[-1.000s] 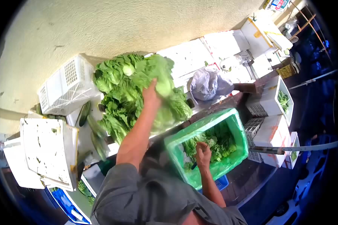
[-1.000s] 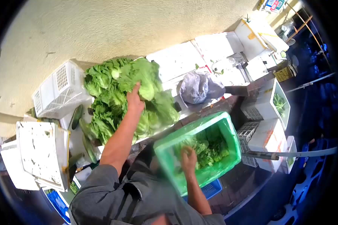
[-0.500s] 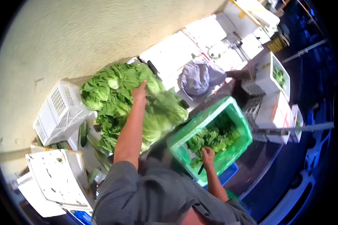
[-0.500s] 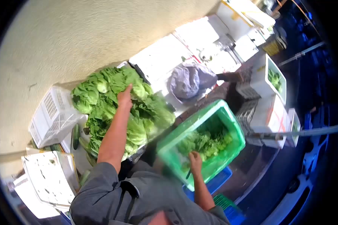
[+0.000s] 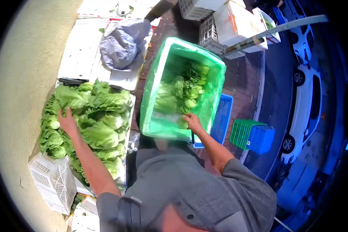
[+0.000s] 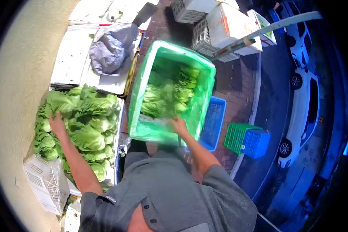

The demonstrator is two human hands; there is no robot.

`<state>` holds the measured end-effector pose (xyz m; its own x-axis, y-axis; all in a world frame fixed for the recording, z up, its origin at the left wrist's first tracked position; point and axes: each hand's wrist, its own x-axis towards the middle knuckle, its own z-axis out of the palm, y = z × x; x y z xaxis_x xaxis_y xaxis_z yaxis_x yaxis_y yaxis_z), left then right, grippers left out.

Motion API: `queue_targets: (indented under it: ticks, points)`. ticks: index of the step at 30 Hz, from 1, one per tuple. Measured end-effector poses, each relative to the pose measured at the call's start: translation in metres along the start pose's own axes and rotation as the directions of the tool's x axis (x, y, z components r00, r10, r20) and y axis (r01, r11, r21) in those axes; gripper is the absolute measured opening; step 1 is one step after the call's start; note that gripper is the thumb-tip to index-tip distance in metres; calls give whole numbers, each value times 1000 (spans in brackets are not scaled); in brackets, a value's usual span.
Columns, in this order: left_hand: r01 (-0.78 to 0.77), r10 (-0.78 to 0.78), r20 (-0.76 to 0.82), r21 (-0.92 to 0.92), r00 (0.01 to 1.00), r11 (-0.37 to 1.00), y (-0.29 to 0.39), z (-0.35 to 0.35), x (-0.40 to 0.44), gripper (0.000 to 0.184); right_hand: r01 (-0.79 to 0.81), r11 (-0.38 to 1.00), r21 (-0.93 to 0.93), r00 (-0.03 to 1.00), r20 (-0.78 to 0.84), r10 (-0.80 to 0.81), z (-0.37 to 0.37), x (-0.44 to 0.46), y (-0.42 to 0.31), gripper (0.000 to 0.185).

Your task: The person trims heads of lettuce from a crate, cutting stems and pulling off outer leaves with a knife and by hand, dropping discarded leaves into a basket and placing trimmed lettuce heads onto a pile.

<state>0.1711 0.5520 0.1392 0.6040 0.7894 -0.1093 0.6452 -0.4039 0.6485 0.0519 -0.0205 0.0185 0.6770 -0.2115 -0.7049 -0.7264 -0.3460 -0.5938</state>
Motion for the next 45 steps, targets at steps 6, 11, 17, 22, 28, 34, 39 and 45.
queue_targets:
  ticks: [6, 11, 17, 22, 28, 34, 39, 45]
  points:
    - [-39, 40, -2, -262, 999, 964, 106, -28, -114, 39, -198, 969, 150, 978, -39, 206, -30, 27, 39, 40]
    - [332, 244, 895, -375, 374, 865, 74, 97, -253, 26, -246, 940, 236, 969, 32, 246, -33, 42, 44, 43]
    - [209, -90, 777, -54, 623, 976, -66, 321, -320, 31, -201, 958, 203, 976, 120, 180, -47, 7, 27, 42]
    - [151, -104, 484, -59, 869, 987, -167, 443, -311, 37, -237, 939, 249, 969, 130, 210, -75, -27, 45, 45]
    - [678, -564, 451, -137, 692, 723, -123, 452, -306, 51, -226, 942, 247, 972, 121, 202, -90, -38, 75, 43]
    - [585, -547, 311, -36, 777, 810, -91, 440, -311, 53, -207, 951, 229, 976, 114, 185, -100, -37, 103, 44]
    - [559, -525, 359, 12, 772, 829, -86, 435, -307, 42, -222, 949, 225, 973, 111, 201, -105, -37, 108, 44]
    - [675, -584, 409, -119, 701, 728, -82, 433, -305, 33, -216, 952, 218, 973, 129, 192, -102, -37, 115, 43]
